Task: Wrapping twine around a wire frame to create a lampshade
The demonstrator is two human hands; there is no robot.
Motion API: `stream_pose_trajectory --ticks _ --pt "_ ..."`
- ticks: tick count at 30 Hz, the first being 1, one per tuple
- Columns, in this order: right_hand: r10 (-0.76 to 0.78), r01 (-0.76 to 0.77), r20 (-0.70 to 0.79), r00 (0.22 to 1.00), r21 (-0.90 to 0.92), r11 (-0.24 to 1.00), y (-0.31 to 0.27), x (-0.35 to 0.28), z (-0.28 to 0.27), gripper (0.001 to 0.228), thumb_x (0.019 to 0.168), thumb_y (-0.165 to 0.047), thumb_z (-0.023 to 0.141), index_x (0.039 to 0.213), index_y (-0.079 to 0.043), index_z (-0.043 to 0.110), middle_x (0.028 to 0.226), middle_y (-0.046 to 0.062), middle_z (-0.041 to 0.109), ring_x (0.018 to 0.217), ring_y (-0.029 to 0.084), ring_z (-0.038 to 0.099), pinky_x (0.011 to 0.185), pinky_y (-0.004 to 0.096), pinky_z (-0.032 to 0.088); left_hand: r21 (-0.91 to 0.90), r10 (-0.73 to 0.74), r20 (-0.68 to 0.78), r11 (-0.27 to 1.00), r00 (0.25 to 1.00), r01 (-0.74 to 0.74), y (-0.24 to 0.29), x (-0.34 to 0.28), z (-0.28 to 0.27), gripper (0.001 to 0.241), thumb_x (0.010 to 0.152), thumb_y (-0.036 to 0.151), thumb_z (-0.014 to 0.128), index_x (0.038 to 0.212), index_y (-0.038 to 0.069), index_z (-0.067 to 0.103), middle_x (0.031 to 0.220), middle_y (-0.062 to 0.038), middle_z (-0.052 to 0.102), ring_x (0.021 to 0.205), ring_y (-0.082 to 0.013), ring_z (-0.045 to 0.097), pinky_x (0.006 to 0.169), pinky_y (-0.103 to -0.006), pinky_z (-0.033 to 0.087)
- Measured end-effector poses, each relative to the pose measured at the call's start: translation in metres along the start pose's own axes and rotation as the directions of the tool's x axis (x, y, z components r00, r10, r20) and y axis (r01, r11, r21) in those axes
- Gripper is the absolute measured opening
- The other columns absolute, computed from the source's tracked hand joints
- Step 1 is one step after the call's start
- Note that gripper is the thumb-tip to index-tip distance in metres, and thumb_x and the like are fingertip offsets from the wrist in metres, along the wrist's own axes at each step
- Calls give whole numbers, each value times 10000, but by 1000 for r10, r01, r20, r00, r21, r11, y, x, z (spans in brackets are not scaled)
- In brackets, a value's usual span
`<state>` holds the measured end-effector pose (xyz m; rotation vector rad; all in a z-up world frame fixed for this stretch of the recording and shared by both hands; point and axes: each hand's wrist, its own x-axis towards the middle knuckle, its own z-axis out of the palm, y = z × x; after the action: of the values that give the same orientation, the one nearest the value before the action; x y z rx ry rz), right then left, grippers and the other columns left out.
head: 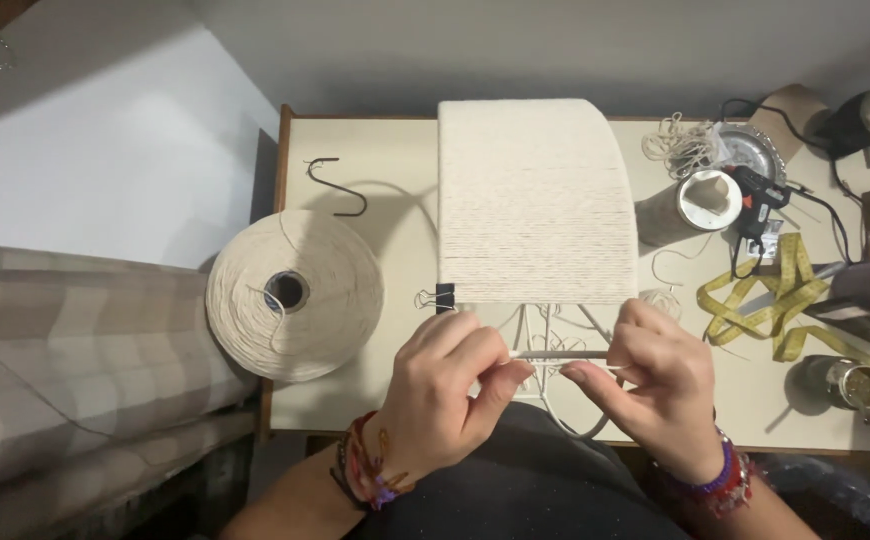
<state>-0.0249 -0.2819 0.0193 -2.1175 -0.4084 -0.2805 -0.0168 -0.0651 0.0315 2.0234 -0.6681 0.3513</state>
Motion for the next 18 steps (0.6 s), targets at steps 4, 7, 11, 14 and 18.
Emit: stream_pose_trajectory --ticks 4,7,11,14,18 --pt "-30 30 -6 1000 80 996 -4 4 4 531 814 -127 758 568 -92 289 590 -8 271 538 135 297 513 270 209 20 4 -46 1000 999 -4 -4 -3 5 444 1077 317 441 709 68 431 662 -37 349 594 -212 387 586 -343 369" --pt "-23 25 -16 1000 150 988 -8 5 5 549 836 -52 715 572 -110 238 577 -10 263 507 126 285 491 251 193 71 16 -63 997 998 -12 -7 -6 8 399 1032 223 579 693 73 431 646 -30 349 576 -205 374 542 -345 349" --pt "-15 17 -11 1000 199 980 -10 5 5 561 839 -8 699 590 -124 210 570 -11 279 488 114 281 473 235 209 123 61 -113 991 992 -47 -10 -6 11 432 993 151 628 643 94 383 613 -22 324 538 -192 345 619 -354 502" --pt "-12 14 -13 1000 215 976 -9 5 5 559 845 14 683 592 -118 202 574 -3 281 483 118 291 466 234 224 163 90 -142 984 986 -66 -13 -7 15 408 974 123 625 641 85 393 607 -33 325 531 -209 358 620 -368 519" --pt "-17 23 -27 1000 243 970 -11 6 6 561 847 47 660 605 -117 181 572 7 269 478 130 290 472 241 228 220 113 -166 973 980 -75 -16 -9 18 398 934 71 663 629 85 407 597 -32 350 520 -198 359 492 -335 341"
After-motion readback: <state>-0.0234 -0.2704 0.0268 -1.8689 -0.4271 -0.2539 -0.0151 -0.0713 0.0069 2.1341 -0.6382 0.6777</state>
